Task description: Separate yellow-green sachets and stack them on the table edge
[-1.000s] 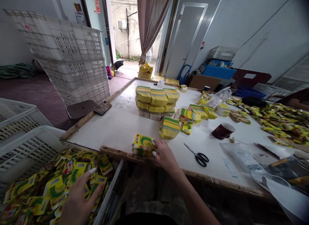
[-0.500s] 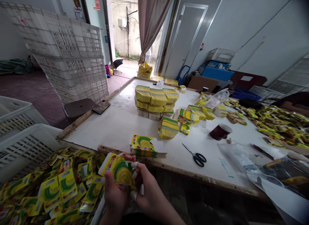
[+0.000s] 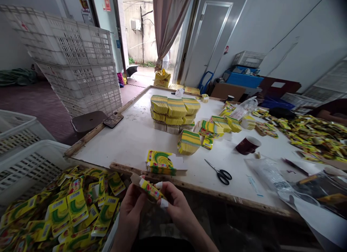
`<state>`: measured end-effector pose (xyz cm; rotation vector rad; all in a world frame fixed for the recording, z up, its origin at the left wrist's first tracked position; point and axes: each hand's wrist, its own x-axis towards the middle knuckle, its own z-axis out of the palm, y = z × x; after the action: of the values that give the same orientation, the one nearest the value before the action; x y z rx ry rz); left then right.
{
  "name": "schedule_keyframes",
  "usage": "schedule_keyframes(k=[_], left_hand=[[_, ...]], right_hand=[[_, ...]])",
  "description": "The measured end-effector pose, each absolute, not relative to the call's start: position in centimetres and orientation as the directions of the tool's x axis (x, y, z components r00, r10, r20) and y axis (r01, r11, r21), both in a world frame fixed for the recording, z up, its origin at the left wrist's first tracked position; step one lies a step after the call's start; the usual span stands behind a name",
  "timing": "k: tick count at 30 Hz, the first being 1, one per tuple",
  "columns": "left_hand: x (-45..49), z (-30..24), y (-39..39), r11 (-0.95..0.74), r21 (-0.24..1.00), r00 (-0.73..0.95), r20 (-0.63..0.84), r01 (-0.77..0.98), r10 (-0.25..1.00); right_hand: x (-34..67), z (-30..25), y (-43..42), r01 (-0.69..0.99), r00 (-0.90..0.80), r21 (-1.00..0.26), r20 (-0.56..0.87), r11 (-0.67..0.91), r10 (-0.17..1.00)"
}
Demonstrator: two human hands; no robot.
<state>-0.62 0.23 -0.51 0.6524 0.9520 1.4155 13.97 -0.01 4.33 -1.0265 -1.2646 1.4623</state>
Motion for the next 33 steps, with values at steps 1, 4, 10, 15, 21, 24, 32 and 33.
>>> schedule_keyframes(k=[1,4,10,15,21,24,32,33], left_hand=[[-0.6,-0.7,0.2,0.097,0.868,-0.113,-0.173,-0.487,0.978],[-0.6,-0.9,0.3,0.107,0.877,-0.155,-0.201,-0.468,0.967],[-3.5,1.5,1.1,-0.056,0.947,-0.173,0.001,-0.315,0.985],[-4.7,2.9,0.8,-0.187,0.953,0.233,0.131,0.238,0.964],[-1.6,1.9,-0.3,-0.187,0.896,0.351,0.038,0.403,0.936],[-1.1,1.2,-0.8,-0.204,0.840,0.278,0.066,0.503,0.958],[0.0,0.2,-2.0,-0.334,0.832,0.424,0.134,0.443,0.896],[0.0,0.3,-2.0,-0.339,0.831,0.426,0.139,0.440,0.894]], right_hand=[[14.2,4.4,0.0,-0.119,-0.232,-0.992,-0.017,-0.046,0.973],[14.4,4.0,0.1,-0.090,-0.215,-0.996,-0.003,-0.023,0.977],[16.7,4.3,0.6,0.400,-0.252,-0.863,0.221,0.310,0.942],[17.5,5.9,0.0,0.637,-0.556,-0.511,0.212,0.577,0.803],[16.5,4.2,-1.3,0.598,-0.145,-0.668,0.455,0.444,0.879],[16.1,3.2,-1.1,0.392,0.036,-0.889,0.274,0.239,0.961],[14.6,3.0,-0.9,-0.048,-0.237,-0.990,-0.117,-0.132,0.965],[14.7,2.9,-0.8,-0.055,-0.229,-0.991,-0.108,-0.123,0.967]])
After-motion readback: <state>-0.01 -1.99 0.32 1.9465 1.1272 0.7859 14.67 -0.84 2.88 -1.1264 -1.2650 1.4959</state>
